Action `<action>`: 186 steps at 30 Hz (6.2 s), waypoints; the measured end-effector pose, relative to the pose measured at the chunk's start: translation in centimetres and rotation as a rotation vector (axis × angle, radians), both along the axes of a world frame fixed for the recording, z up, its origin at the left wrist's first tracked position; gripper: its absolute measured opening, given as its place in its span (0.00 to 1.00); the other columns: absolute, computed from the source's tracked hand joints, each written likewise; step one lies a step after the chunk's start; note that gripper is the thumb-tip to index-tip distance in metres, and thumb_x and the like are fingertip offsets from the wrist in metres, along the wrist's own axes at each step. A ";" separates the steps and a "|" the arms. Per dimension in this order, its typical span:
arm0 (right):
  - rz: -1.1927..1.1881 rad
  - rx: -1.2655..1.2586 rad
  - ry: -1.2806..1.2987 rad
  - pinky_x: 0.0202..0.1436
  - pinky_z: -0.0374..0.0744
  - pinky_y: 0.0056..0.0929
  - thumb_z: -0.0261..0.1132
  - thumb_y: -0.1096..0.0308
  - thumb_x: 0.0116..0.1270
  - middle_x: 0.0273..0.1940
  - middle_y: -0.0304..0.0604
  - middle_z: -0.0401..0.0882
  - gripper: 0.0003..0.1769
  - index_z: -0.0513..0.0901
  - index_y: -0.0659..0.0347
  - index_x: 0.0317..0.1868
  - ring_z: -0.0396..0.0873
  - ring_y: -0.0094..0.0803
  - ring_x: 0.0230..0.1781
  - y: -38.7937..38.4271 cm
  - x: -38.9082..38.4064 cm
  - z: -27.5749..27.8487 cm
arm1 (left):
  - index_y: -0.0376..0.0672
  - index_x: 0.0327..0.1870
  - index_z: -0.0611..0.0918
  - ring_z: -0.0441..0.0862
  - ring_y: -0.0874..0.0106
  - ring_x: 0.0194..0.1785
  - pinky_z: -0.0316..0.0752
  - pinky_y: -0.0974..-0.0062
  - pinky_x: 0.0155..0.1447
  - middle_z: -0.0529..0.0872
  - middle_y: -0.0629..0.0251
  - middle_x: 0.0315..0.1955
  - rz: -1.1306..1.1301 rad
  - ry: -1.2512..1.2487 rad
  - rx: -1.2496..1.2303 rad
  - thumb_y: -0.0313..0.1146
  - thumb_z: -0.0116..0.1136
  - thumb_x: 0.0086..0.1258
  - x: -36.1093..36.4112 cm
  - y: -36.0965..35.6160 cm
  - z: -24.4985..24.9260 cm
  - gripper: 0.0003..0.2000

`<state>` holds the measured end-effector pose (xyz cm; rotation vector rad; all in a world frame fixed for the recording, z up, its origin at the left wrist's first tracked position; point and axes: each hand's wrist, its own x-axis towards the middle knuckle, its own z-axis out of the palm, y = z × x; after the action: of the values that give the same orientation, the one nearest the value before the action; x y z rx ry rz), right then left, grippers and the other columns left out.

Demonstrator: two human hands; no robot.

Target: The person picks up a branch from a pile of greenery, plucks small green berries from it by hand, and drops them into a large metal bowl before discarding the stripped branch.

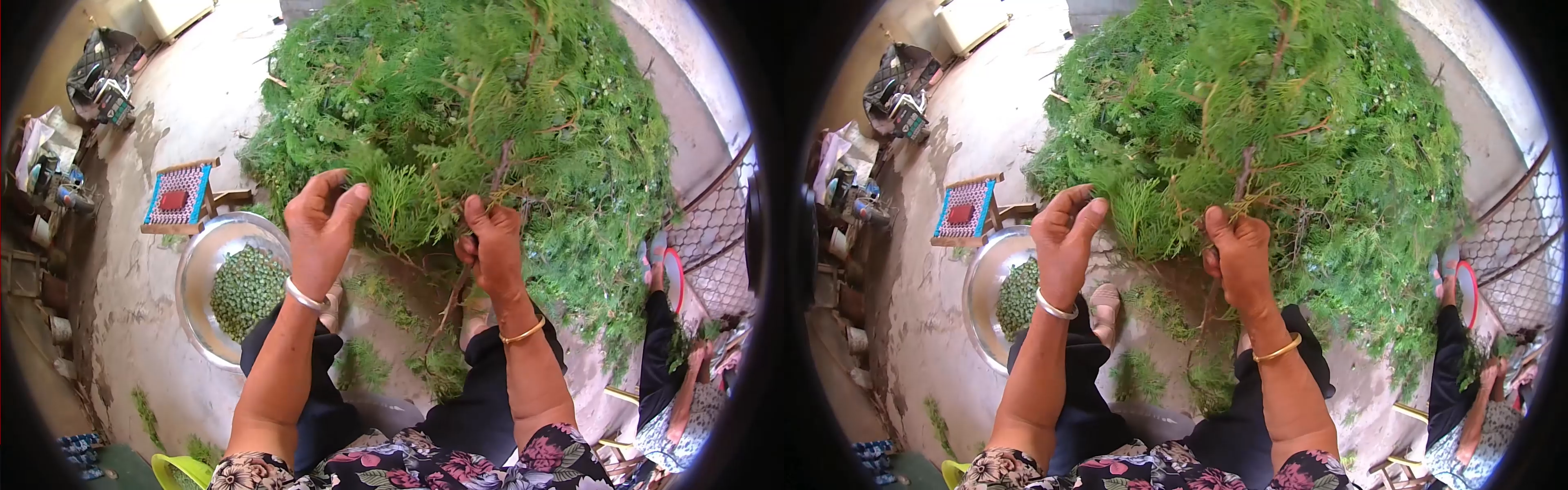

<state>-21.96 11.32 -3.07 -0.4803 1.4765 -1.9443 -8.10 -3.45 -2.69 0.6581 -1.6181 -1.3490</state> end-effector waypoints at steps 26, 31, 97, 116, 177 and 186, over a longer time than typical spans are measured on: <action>0.114 0.381 0.497 0.33 0.76 0.23 0.70 0.68 0.58 0.32 0.40 0.78 0.33 0.67 0.68 0.63 0.77 0.23 0.31 -0.1 -2.3 -0.1 | 0.32 0.50 0.75 0.81 0.61 0.44 0.76 0.61 0.50 0.83 0.54 0.43 -0.537 0.718 1.001 0.26 0.54 0.60 0.6 -2.8 -5.2 0.16; 0.308 0.403 0.175 0.28 0.73 0.17 0.64 0.55 0.64 0.26 0.39 0.79 0.25 0.75 0.70 0.49 0.75 0.19 0.25 0.0 -2.5 1.0 | 0.32 0.56 0.73 0.78 0.54 0.54 0.72 0.52 0.60 0.80 0.51 0.51 -0.763 0.823 0.910 0.28 0.55 0.60 0.9 -3.6 -6.3 0.21; 0.033 0.954 1.298 0.25 0.77 0.42 0.69 0.62 0.53 0.19 0.54 0.78 0.19 0.71 0.67 0.33 0.81 0.46 0.22 2.3 0.8 -0.4 | 0.33 0.44 0.76 0.77 0.74 0.28 0.72 0.81 0.29 0.83 0.54 0.34 -0.298 0.098 0.738 0.23 0.59 0.62 -2.0 -0.6 -1.6 0.11; 0.027 0.862 1.075 0.30 0.76 0.46 0.70 0.61 0.51 0.19 0.56 0.77 0.21 0.70 0.67 0.32 0.80 0.54 0.25 2.6 -0.1 0.3 | 0.40 0.31 0.79 0.66 0.84 0.16 0.56 0.86 0.19 0.78 0.70 0.19 -0.142 -0.298 0.217 0.32 0.55 0.68 -1.8 -0.1 -1.8 0.07; -0.046 0.849 1.116 0.34 0.75 0.51 0.59 0.74 0.51 0.23 0.60 0.78 0.08 0.71 0.68 0.31 0.78 0.59 0.27 2.5 -0.3 -1.5 | 0.38 0.38 0.78 0.72 0.78 0.27 0.67 0.83 0.22 0.78 0.54 0.32 -0.717 0.640 1.106 0.39 0.53 0.70 0.3 -3.4 0.3 0.12; 0.012 0.985 1.538 0.22 0.76 0.40 0.61 0.77 0.45 0.16 0.50 0.76 0.10 0.71 0.64 0.30 0.80 0.44 0.19 1.8 1.4 -2.9 | 0.39 0.39 0.83 0.71 0.79 0.20 0.67 0.82 0.21 0.81 0.66 0.23 -0.468 -0.087 0.413 0.33 0.62 0.62 -4.3 2.0 -0.1 0.09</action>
<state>-20.57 13.14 -5.98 -1.5778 2.9233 -0.2977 -12.37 -1.46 -2.75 0.6008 -1.6363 -2.0569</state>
